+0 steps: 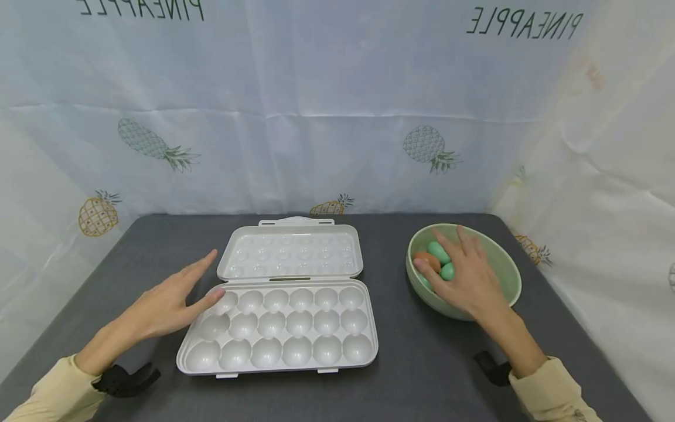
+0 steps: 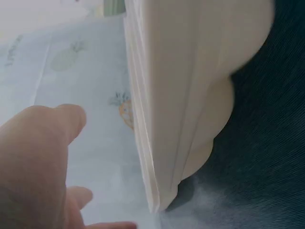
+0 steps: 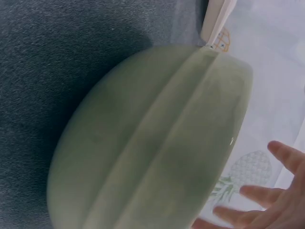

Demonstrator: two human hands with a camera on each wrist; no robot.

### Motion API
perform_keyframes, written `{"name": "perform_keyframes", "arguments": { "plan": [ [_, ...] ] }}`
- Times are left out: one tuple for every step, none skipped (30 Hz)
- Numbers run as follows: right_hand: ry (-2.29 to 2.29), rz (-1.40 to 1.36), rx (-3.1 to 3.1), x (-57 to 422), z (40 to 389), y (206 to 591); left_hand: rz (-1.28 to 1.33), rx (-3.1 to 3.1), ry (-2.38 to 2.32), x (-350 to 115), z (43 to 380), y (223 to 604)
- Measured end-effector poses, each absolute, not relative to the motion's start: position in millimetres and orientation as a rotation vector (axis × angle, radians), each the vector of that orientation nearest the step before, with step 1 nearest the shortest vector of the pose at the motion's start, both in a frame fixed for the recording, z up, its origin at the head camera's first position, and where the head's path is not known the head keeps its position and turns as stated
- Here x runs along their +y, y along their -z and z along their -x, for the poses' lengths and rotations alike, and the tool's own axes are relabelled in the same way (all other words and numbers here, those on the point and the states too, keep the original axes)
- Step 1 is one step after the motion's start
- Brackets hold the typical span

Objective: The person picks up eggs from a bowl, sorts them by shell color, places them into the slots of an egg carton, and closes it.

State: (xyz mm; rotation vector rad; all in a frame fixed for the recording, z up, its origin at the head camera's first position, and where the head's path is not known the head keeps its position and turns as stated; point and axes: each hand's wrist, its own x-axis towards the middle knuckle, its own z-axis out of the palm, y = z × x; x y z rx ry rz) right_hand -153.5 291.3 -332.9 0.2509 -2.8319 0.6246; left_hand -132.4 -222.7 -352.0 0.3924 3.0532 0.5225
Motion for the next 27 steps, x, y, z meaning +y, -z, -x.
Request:
{"name": "perform_keyframes", "arguments": {
  "plan": [
    [-0.65,-0.277,-2.808,293.2,153.8,334.0,-0.406,3.044,-0.535,-223.1,127.7,352.4],
    [-0.677,-0.303,-2.78,295.2,154.1,335.0,-0.412,3.033,-0.546,-223.6,122.7,353.1],
    [-0.699,-0.33,-2.749,296.9,154.1,335.7,-0.415,3.024,-0.558,-224.0,117.6,353.8],
    [-0.724,-0.36,-2.722,298.5,154.6,336.4,-0.416,3.018,-0.569,-224.3,112.4,354.5],
    [-0.746,-0.375,-2.707,300.1,155.0,336.6,-0.417,3.009,-0.581,-224.7,107.1,355.3],
    [-0.774,-0.383,-2.7,301.8,155.5,336.8,-0.413,3.0,-0.59,-225.3,101.7,356.1],
    [-0.801,-0.395,-2.693,303.5,155.8,336.7,-0.407,2.988,-0.602,-226.0,96.2,357.3],
    [-0.819,-0.398,-2.695,305.2,156.4,336.2,-0.401,2.976,-0.615,-226.8,91.0,358.8],
    [-0.838,-0.402,-2.699,307.2,157.1,335.7,-0.402,2.969,-0.626,-227.6,86.1,360.4],
    [-0.868,-0.405,-2.715,309.8,157.7,335.0,-0.401,2.961,-0.639,-228.3,80.9,362.3],
    [-0.888,-0.399,-2.726,312.5,158.4,334.6,-0.398,2.956,-0.646,-228.9,76.2,364.3],
    [-0.92,-0.402,-2.737,315.3,159.1,334.4,-0.404,2.962,-0.651,-229.4,72.0,366.7],
    [-0.954,-0.406,-2.749,318.9,159.9,334.6,-0.412,2.973,-0.652,-229.4,68.3,369.6],
    [-0.974,-0.387,-2.768,322.4,160.4,334.7,-0.424,2.987,-0.657,-229.1,65.1,372.5],
    [-1.005,-0.383,-2.782,326.1,160.4,334.6,-0.44,2.996,-0.672,-228.8,62.2,375.1],
    [-1.029,-0.367,-2.799,329.3,160.2,334.5,-0.449,2.99,-0.699,-228.3,60.0,377.5],
    [-1.046,-0.35,-2.815,332.2,160.4,334.8,-0.458,2.979,-0.731,-227.9,58.4,379.5],
    [-1.07,-0.338,-2.833,334.9,160.0,334.6,-0.461,2.959,-0.772,-227.6,57.3,381.3],
    [-1.091,-0.326,-2.847,337.3,159.7,334.4,-0.459,2.925,-0.816,-227.7,56.3,382.6],
    [-1.106,-0.318,-2.854,338.7,159.5,334.0,-0.458,2.884,-0.866,-228.3,56.0,383.6],
    [-1.127,-0.325,-2.857,339.9,159.3,333.7,-0.454,2.839,-0.907,-229.4,55.7,384.7],
    [-1.142,-0.324,-2.86,340.5,159.5,333.3,-0.446,2.797,-0.939,-230.8,55.4,385.7],
    [-1.166,-0.329,-2.863,341.4,159.8,332.8,-0.446,2.771,-0.962,-232.1,55.1,386.9],
    [-1.19,-0.337,-2.861,342.0,160.4,332.6,-0.457,2.756,-0.977,-233.6,54.8,388.5],
    [-1.216,-0.344,-2.859,342.8,160.6,332.7,-0.48,2.756,-0.978,-235.0,55.0,390.1],
    [-1.242,-0.353,-2.858,343.5,161.0,332.6,-0.501,2.768,-0.974,-235.8,55.0,392.0],
    [-1.28,-0.352,-2.856,344.2,161.3,332.7,-0.521,2.788,-0.964,-236.2,54.8,394.0]
  ]
}}
